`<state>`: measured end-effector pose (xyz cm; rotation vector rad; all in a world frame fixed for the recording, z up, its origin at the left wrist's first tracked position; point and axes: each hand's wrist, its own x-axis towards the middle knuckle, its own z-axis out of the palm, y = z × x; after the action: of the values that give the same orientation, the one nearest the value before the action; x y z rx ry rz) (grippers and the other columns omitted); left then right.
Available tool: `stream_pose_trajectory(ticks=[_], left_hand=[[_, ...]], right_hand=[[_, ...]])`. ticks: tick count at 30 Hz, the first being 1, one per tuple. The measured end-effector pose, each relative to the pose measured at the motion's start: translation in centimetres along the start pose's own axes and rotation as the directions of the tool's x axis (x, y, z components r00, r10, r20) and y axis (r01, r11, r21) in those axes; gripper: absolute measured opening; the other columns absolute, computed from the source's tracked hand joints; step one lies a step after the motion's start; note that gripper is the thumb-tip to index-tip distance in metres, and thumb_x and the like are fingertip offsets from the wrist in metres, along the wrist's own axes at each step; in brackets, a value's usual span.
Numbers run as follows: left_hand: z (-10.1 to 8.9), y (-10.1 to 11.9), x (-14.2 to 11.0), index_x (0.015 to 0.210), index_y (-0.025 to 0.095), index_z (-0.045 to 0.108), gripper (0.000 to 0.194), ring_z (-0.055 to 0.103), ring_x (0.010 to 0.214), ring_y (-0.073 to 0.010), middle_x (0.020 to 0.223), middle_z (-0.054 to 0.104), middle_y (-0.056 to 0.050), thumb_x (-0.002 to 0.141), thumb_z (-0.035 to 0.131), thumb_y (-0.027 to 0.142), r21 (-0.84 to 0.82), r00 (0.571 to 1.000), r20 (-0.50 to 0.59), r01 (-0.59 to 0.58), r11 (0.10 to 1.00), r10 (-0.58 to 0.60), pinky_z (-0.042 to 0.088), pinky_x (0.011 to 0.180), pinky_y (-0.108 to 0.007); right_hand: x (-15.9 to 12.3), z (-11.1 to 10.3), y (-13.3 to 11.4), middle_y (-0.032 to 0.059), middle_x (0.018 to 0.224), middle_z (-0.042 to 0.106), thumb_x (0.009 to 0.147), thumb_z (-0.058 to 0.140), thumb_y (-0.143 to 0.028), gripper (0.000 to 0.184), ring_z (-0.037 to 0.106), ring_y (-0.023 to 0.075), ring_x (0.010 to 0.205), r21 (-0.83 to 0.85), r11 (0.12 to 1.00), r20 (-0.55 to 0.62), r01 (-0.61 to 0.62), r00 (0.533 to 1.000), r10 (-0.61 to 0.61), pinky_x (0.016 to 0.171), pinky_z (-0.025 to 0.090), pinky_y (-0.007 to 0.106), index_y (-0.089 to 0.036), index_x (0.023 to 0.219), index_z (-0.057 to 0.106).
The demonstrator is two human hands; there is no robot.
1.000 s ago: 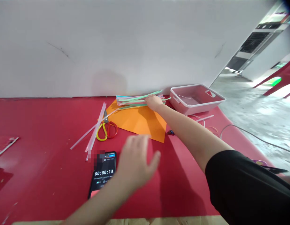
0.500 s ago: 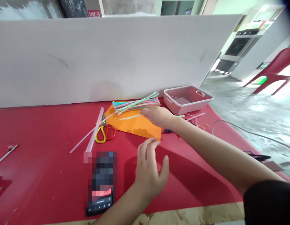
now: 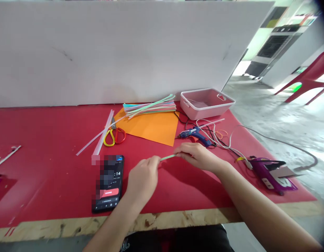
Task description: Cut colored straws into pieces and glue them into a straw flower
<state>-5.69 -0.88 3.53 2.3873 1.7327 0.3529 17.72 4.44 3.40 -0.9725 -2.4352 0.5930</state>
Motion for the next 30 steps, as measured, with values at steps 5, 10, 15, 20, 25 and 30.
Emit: stream_pose_trajectory(ticks=[5,10,15,20,25,30], left_hand=[[-1.3,-4.4,-2.7,0.105,0.019,0.061,0.031,0.061,0.099,-0.0279,0.105,0.068,-0.013,0.095,0.039,0.037,0.118,0.977,-0.215,0.03,0.993,-0.004,0.048,0.085,-0.038],[-1.0,-7.5,-4.8,0.147,-0.004,0.02,0.094,0.055,0.108,-0.0437,0.122,0.055,-0.032,0.083,0.045,0.06,0.302,0.912,-0.275,0.382,0.873,-0.304,0.047,0.085,-0.051],[-1.2,-9.3,-4.9,0.15,0.002,0.012,0.092,0.059,0.098,-0.0416,0.108,0.061,-0.024,0.083,0.045,0.055,0.336,0.908,-0.163,0.419,0.843,-0.386,0.049,0.077,-0.047],[-2.1,-10.0,-4.4,0.149,0.002,0.02,0.087,0.054,0.11,-0.0465,0.122,0.056,-0.031,0.082,0.051,0.047,0.311,0.85,-0.274,0.521,0.795,-0.45,0.047,0.082,-0.054],[-1.7,-4.1,-1.9,0.135,0.014,0.047,0.049,0.04,0.133,-0.0366,0.14,0.052,-0.018,0.089,0.047,0.032,0.217,0.944,-0.317,-0.027,0.976,0.097,0.027,0.109,-0.056],[0.6,0.5,2.6,0.105,0.015,0.06,0.023,0.067,0.082,-0.0258,0.081,0.072,-0.008,0.094,0.042,0.026,0.055,0.97,-0.049,-0.237,0.97,0.24,0.048,0.077,-0.04]], right_hand=[[-0.2,0.2,1.3,0.0067,0.094,0.07,0.095,0.042,-0.022,0.024,0.065,0.0185,0.088,-0.026,0.999,-0.01,-0.041,0.999,0.041,0.08,0.051,0.032,-0.024,0.099,0.066],[0.0,1.4,2.2,0.0083,0.095,0.07,0.095,0.042,-0.024,0.021,0.065,0.0208,0.089,-0.043,0.988,-0.127,-0.146,0.982,0.139,0.08,0.051,0.034,-0.022,0.098,0.063],[0.2,2.0,1.9,0.0068,0.088,0.069,0.095,0.041,-0.026,0.019,0.065,0.02,0.08,-0.042,0.978,-0.207,-0.203,0.96,0.19,0.072,0.05,0.032,-0.022,0.093,0.06],[0.3,2.4,1.7,0.0066,0.088,0.07,0.095,0.042,-0.025,0.018,0.066,0.0188,0.078,-0.044,0.976,-0.229,-0.214,0.953,0.199,0.07,0.05,0.03,-0.022,0.097,0.059],[0.4,3.4,-0.1,0.0082,0.091,0.07,0.095,0.044,-0.025,0.019,0.066,0.0198,0.083,-0.073,0.985,-0.165,-0.154,0.976,0.14,0.074,0.049,0.03,-0.021,0.098,0.062],[0.5,4.2,-1.2,0.0079,0.087,0.071,0.093,0.047,-0.02,0.019,0.067,0.0189,0.08,-0.109,0.991,-0.144,-0.079,0.988,0.063,0.069,0.049,0.027,-0.019,0.098,0.065]])
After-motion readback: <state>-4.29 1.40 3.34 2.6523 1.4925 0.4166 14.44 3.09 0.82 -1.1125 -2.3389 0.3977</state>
